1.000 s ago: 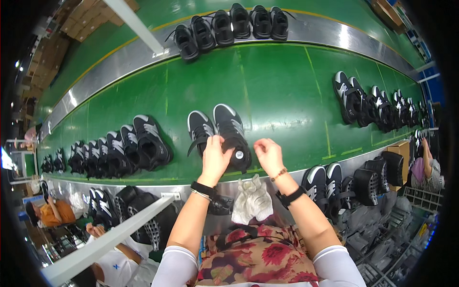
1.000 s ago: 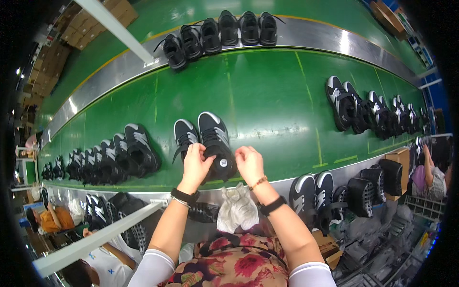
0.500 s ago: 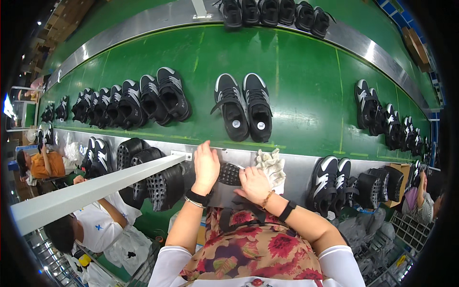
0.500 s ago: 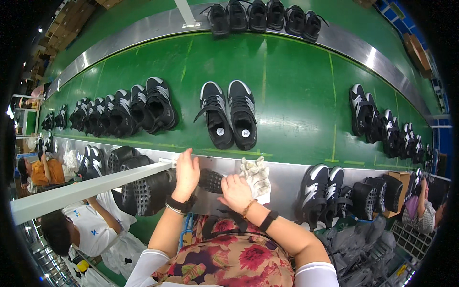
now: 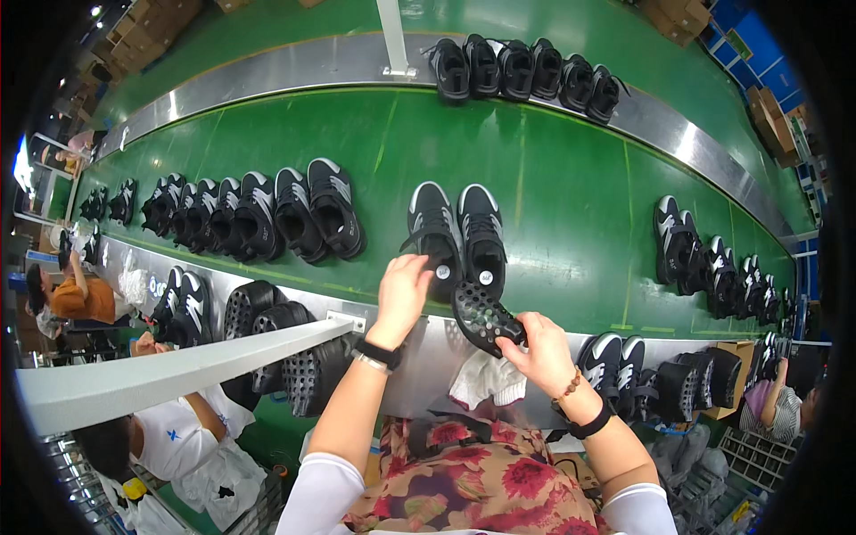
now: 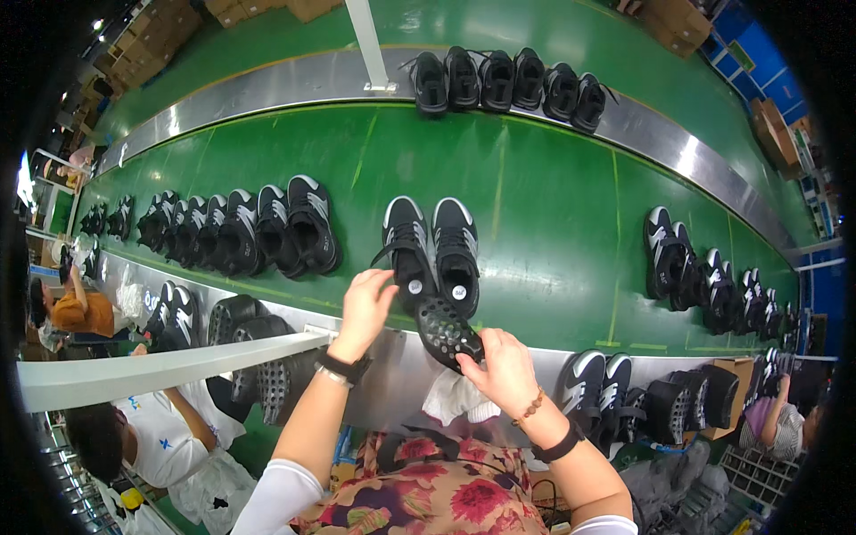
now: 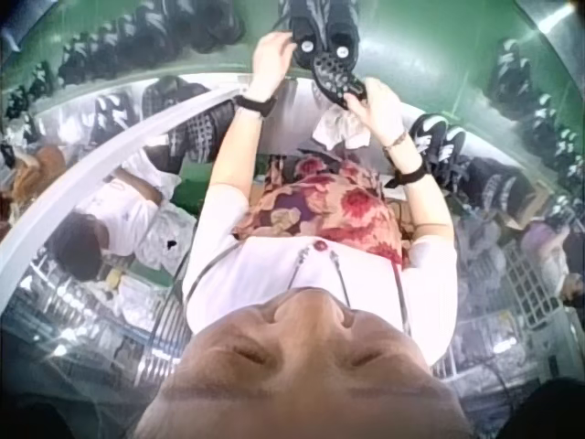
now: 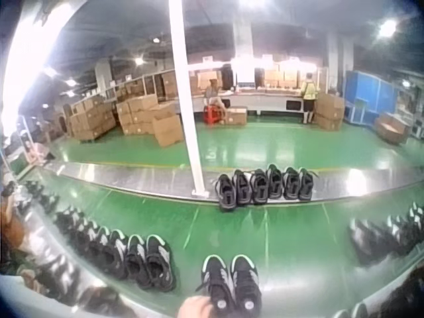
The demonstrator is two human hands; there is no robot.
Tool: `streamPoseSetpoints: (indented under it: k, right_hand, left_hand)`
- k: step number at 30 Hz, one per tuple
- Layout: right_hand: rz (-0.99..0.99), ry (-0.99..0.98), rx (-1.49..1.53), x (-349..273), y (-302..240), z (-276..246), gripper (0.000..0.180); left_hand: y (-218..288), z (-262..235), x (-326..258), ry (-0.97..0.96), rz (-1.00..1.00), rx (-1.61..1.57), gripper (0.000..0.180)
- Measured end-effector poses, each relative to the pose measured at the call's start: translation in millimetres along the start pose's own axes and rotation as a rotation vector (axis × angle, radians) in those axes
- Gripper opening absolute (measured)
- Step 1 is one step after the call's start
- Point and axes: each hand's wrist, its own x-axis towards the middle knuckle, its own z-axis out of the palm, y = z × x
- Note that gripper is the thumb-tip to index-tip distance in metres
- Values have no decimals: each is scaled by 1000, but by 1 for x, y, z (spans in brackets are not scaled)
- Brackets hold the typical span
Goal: Inspecting and cleaning shoes on a factory assembly line.
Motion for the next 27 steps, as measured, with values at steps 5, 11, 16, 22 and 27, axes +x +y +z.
streamPoseSetpoints:
  k: [5,11,16,22,27]
  right_hand:
    - [75,-42,-3,30,-3,6,35]
    - [191,-39,-34,65,29,-5,37]
    - [52,-29,-15,69,1,-16,34]
    - [-62,-106,-135,93,-12,24,30]
    - [-171,109,-408,121,1,116,27]
  left_hand:
    - [8,28,37,-88,177,461,41]
    - [5,24,51,-139,241,436,18]
    - [7,16,44,-141,143,349,17]
    - [7,8,47,-161,69,219,17]
    - [5,9,46,-161,74,126,21]
